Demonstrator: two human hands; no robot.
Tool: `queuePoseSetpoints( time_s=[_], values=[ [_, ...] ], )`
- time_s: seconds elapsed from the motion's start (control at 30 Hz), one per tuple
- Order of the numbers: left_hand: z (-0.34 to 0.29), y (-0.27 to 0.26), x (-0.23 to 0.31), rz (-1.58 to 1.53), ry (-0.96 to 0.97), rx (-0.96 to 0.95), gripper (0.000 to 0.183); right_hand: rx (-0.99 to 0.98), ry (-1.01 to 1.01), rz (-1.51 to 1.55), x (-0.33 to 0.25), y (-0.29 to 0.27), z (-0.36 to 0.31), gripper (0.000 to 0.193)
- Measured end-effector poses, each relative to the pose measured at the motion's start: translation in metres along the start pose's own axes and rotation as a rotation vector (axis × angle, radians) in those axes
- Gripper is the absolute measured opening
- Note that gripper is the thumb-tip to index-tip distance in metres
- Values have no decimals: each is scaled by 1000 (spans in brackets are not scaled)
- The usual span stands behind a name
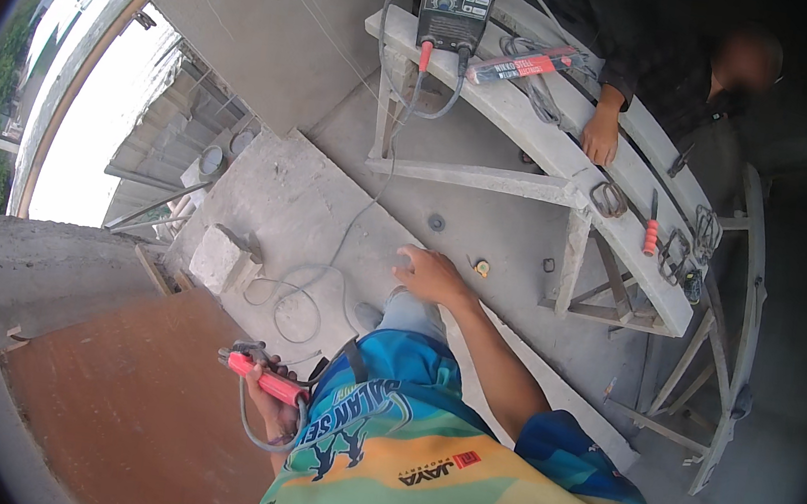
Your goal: The person welds metal rods to a concrete wall using a handheld welding torch. They position the rods, ignite the torch, and weld the joints while sparks fly. The person adjusts the rods and continues welding at different points on the wall.
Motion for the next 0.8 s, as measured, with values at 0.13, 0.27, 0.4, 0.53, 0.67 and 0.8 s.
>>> queuePoseSetpoints(
  time_s=[0.13, 0.27, 0.4, 0.53, 0.67, 0.8],
  values=[
    [1, 31, -5, 9, 17, -35, 20, 25, 163, 76, 50, -28, 0, 52],
    [7, 61, -13, 26, -29, -92, 23, 100, 179, 54, 83, -56, 14, 47],
    [20, 85, -30, 26, -42, -100, 23, 199, 132, 19, 107, -86, 36, 42],
    [33, 112, -49, 48, -60, -80, 26, 314, 84, 364, 123, -132, 61, 37],
    [37, 140, -61, 107, -34, -30, 28, 912, 55, 915, 181, -268, 112, 23],
    [28, 156, -67, 129, -4, 82, 26, 1185, 433, 200, 274, -404, 191, 27]
  ],
)
Point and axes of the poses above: each hand's wrist, its own z-axis towards the middle knuckle, its own y-axis out of the palm, x = y × z, the point moved 2 cm from there along z, towards the middle knuckle, and after that the axes turned 9 degrees about -z, right-handed, at the moved point
